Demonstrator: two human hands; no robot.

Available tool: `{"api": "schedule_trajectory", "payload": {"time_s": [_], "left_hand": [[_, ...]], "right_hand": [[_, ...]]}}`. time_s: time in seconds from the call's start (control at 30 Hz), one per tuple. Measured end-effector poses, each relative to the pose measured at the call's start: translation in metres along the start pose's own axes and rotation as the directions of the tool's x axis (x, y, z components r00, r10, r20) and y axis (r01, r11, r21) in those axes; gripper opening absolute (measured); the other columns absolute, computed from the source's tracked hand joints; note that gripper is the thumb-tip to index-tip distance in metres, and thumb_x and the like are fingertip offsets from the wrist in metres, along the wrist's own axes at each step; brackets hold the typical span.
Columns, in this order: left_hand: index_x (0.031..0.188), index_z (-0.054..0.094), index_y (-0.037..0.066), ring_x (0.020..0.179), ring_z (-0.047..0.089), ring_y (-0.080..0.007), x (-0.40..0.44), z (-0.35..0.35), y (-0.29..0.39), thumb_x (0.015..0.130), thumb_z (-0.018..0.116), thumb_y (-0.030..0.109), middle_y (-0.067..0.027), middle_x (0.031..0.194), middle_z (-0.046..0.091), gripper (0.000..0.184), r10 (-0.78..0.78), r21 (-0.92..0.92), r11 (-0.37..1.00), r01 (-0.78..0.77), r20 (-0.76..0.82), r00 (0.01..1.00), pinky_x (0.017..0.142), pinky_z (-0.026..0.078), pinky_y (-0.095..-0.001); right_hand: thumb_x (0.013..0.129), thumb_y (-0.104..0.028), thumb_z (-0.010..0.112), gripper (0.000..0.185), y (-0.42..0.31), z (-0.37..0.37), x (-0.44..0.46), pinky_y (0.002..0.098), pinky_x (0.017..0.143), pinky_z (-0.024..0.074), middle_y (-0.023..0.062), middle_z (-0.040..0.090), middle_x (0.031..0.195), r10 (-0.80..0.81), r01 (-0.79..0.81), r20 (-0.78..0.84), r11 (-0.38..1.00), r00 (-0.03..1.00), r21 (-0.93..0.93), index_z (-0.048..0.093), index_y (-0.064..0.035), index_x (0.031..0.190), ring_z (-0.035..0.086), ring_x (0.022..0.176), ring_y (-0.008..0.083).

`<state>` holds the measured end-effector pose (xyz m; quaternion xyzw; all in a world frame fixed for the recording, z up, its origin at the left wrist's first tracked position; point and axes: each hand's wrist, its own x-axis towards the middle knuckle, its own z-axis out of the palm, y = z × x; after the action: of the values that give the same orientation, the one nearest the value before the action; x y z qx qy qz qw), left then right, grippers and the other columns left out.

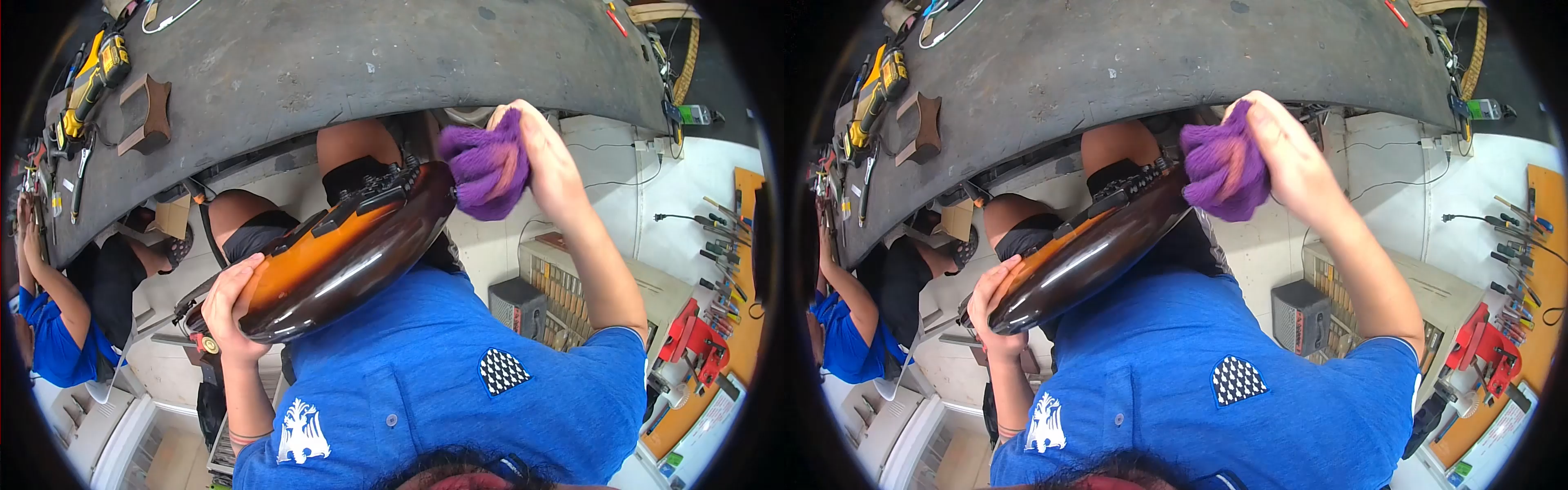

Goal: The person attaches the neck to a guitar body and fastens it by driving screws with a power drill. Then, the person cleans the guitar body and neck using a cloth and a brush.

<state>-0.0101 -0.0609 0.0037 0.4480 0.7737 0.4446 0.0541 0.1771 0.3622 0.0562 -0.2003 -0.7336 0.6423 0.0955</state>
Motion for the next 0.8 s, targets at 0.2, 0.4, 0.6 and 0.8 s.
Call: {"api": "schedule_trajectory", "payload": {"time_s": [0.2,0.4,0.6,0.8], "left_hand": [[0.125,0.067,-0.004,0.112,0.08,-0.0389,0.001,0.001,-0.002,0.09,0.084,0.025,-0.0261,0.12,0.081,0.049,-0.006,0.01,1.0,0.007,-0.019,1.0,0.104,0.059,-0.046],[0.126,0.066,-0.002,0.106,0.081,-0.0408,-0.002,0.003,-0.002,0.078,0.089,0.021,-0.026,0.118,0.081,0.059,0.065,0.069,0.996,-0.064,-0.009,0.998,0.098,0.062,-0.0462],[0.129,0.064,-0.003,0.108,0.08,-0.0416,-0.004,0.005,0.002,0.083,0.088,0.021,-0.027,0.121,0.08,0.057,0.091,0.087,0.992,-0.09,-0.01,0.996,0.099,0.062,-0.0475],[0.135,0.062,-0.001,0.111,0.08,-0.0437,-0.017,0.008,0.011,0.088,0.083,0.021,-0.0278,0.126,0.079,0.055,0.145,0.15,0.978,-0.146,0.022,0.989,0.099,0.063,-0.051]], "right_hand": [[0.094,-0.017,0.079,0.053,-0.013,0.025,-0.012,0.0456,0.098,0.0566,0.0174,0.063,0.128,-0.35,0.523,0.396,0.668,0.849,-0.53,0.061,-0.0022,0.142,0.065,0.119,0.0366],[0.084,-0.002,0.084,0.057,0.034,0.027,-0.016,0.0503,0.092,0.0562,0.019,0.065,0.123,-0.456,0.602,0.394,0.633,0.798,-0.488,0.058,-0.0038,0.134,0.065,0.106,0.0425],[0.103,-0.014,0.073,0.03,0.015,0.049,-0.026,0.0526,0.09,0.055,0.0228,0.066,0.115,-0.317,0.358,0.184,0.684,0.931,-0.636,0.055,-0.0011,0.124,0.066,0.104,0.0453],[0.113,-0.024,0.064,0.028,-0.002,0.037,-0.01,0.0422,0.085,0.055,0.0163,0.068,0.092,0.448,-0.438,0.028,0.882,0.893,-0.173,0.061,0.0022,0.106,0.069,0.091,0.0257]]}}
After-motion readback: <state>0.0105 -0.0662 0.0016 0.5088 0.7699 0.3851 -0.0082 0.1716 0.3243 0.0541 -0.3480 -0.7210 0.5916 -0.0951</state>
